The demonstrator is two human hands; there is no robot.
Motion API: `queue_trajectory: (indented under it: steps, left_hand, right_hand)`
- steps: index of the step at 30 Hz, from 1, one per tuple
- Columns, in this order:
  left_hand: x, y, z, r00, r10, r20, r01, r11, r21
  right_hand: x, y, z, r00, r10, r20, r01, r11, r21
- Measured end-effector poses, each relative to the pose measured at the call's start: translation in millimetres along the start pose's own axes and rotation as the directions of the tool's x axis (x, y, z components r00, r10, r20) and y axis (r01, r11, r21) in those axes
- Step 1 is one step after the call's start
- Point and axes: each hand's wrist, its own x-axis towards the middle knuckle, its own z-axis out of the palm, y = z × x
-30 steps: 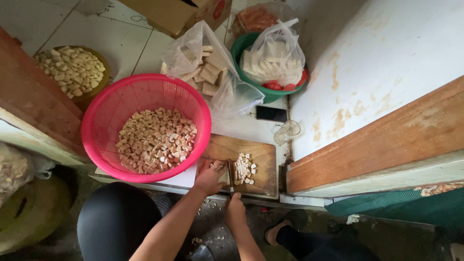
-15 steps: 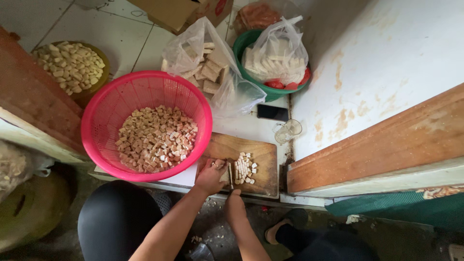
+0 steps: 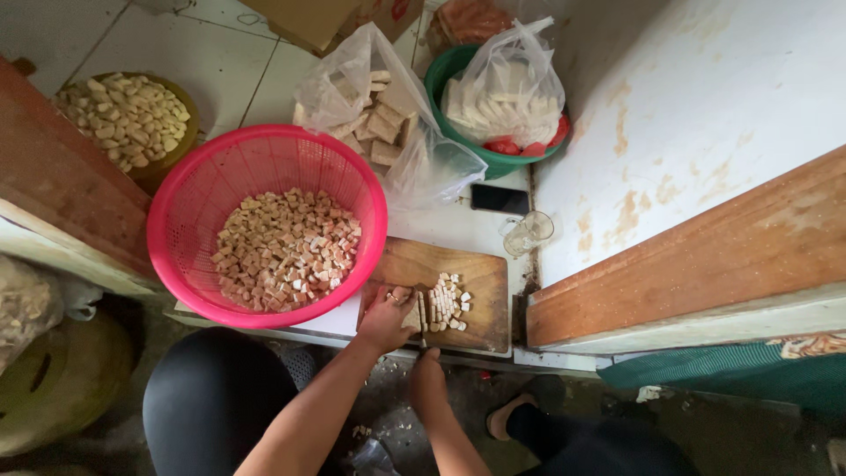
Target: The person cuts rectangular blocks of a light-colored food item into small cubes on a wooden cutting board using a knife. The diced pieces are transferred into a pink plastic basket. The person repeats this process with multiple blocks throughout the clip.
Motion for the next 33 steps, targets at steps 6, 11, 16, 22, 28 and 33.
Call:
queue_trajectory:
  steps: [6,11,16,22,28,33]
  left_hand:
    - [-4.4,-1.0,1.9,1.0,0.006,-0.012,-0.006,1.0,0.026]
    - [0.5,-7.8,19.9,0.975,0.123,-0.185,-0.165,0.958,-0.234]
    - [11.4,-4.6,32.9,0.969,0.123,-0.213,-0.169,0.962,-0.214]
    - [9.1,-9.3,21.3,0.981,0.147,-0.129,-0.172,0.962,-0.212]
    - [9.6,-3.5,17.2,0.993,0.106,-0.047,-0.111,0.986,-0.121]
    - [10.5,1.4,18.1,0.994,0.086,-0.063,-0.092,0.99,-0.106]
  right_hand:
    - [-2.9,-8.2,-15.9,1.0,-0.003,-0.023,0.003,1.0,0.008]
    - [-10.6,-8.2,-37.5,0.993,-0.072,-0.088,0.074,0.997,0.013]
    - [-5.8,-6.2,-47.4,0.987,-0.101,-0.122,0.104,0.994,0.022]
    - [-14.1,-11.4,-46.7,0.974,-0.154,-0.164,0.156,0.988,-0.002]
    - [-22.4,-17.9,-53.1,0.984,-0.128,-0.125,0.124,0.991,-0.042]
    - [-24.6,-20.4,-52.9,0.993,-0.082,-0.089,0.08,0.996,-0.029]
